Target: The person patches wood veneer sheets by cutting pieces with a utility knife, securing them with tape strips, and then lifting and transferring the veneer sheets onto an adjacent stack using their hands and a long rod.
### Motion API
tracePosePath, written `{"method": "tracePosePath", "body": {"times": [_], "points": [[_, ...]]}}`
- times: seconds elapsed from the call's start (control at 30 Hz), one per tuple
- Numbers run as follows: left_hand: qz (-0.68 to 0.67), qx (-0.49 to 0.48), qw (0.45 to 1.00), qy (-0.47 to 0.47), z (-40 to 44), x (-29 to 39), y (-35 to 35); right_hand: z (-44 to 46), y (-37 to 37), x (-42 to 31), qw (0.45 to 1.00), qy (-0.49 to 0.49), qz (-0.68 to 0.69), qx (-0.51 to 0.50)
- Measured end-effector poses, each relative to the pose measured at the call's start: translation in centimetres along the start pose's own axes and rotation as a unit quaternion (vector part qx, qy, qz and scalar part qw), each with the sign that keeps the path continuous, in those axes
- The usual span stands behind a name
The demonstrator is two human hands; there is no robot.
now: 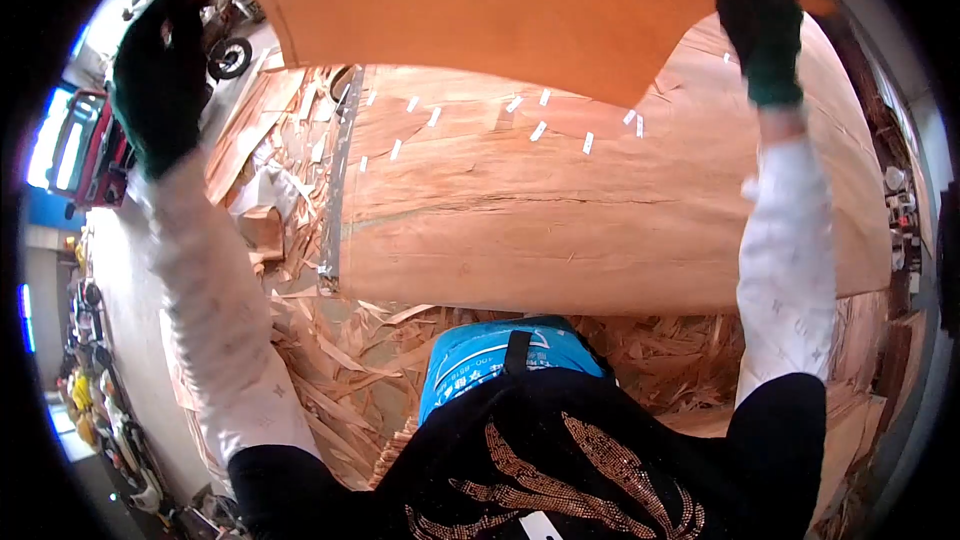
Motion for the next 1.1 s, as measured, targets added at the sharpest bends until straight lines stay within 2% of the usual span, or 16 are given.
{"method": "tracePosePath", "body": {"times": [0.07,0.13,0.2,0.27,0.33,0.4,0.47,0.53,0.6,0.67,0.73,0.8,0.83,0.87,1.03,1.1], "points": [[0.057,0.039,0.991,0.114,-6.3,1.9,0.4,-4.3,0.1,-2.3,0.982,0.077,0.168,-0.027],[-0.020,-0.011,0.999,0.050,-13.2,1.4,3.3,-9.9,1.2,-6.7,0.934,0.133,0.329,-0.054],[0.009,-0.067,0.997,0.031,-19.6,1.3,6.1,-16.0,3.2,-10.8,0.827,0.274,0.461,-0.165],[0.055,-0.152,0.987,0.022,-25.2,0.7,9.1,-21.9,5.5,-14.9,0.810,0.280,0.476,-0.198],[0.115,-0.249,0.961,-0.034,-30.2,-0.1,12.1,-26.4,7.2,-18.4,0.777,0.292,0.452,-0.326],[0.184,-0.369,0.908,-0.073,-35.3,-0.8,14.5,-28.5,7.9,-21.2,0.726,0.241,0.370,-0.527],[0.248,-0.453,0.851,-0.097,-39.0,-0.5,14.5,-33.3,10.0,-23.3,0.761,0.194,0.270,-0.558],[0.242,-0.460,0.847,-0.112,-40.6,-0.3,14.2,-31.3,8.0,-23.7,0.750,0.183,0.245,-0.586],[0.262,-0.464,0.841,-0.092,-40.5,1.3,12.7,-31.3,7.7,-24.0,0.773,0.150,0.214,-0.578],[0.234,-0.470,0.839,-0.140,-39.5,3.2,11.2,-31.2,8.3,-24.4,0.791,0.119,0.185,-0.571],[0.209,-0.454,0.852,-0.159,-40.7,3.9,11.2,-30.9,8.4,-24.1,0.799,0.119,0.199,-0.555],[0.121,-0.369,0.913,-0.128,-41.2,6.5,12.2,-30.6,8.5,-24.2,0.794,0.126,0.204,-0.558],[0.110,-0.350,0.922,-0.119,-40.8,7.8,12.8,-30.2,8.7,-24.2,0.794,0.125,0.208,-0.557],[0.100,-0.333,0.931,-0.112,-40.3,8.9,13.3,-29.6,8.0,-24.0,0.824,0.113,0.206,-0.515],[0.104,-0.378,0.906,-0.157,-42.3,9.1,17.1,-28.5,7.4,-23.9,0.827,0.074,0.189,-0.525],[0.117,-0.366,0.908,-0.164,-42.7,9.3,17.3,-28.8,7.7,-23.7,0.805,0.108,0.199,-0.548]]}}
Point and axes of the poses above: each hand's wrist, its own z-axis towards the middle knuckle, its own y-axis out of the palm, x = y × z, the point moved 8 cm from there along z, towards the middle knuckle, and after that the axes turned 6 degrees about z, right-handed, at the moved point
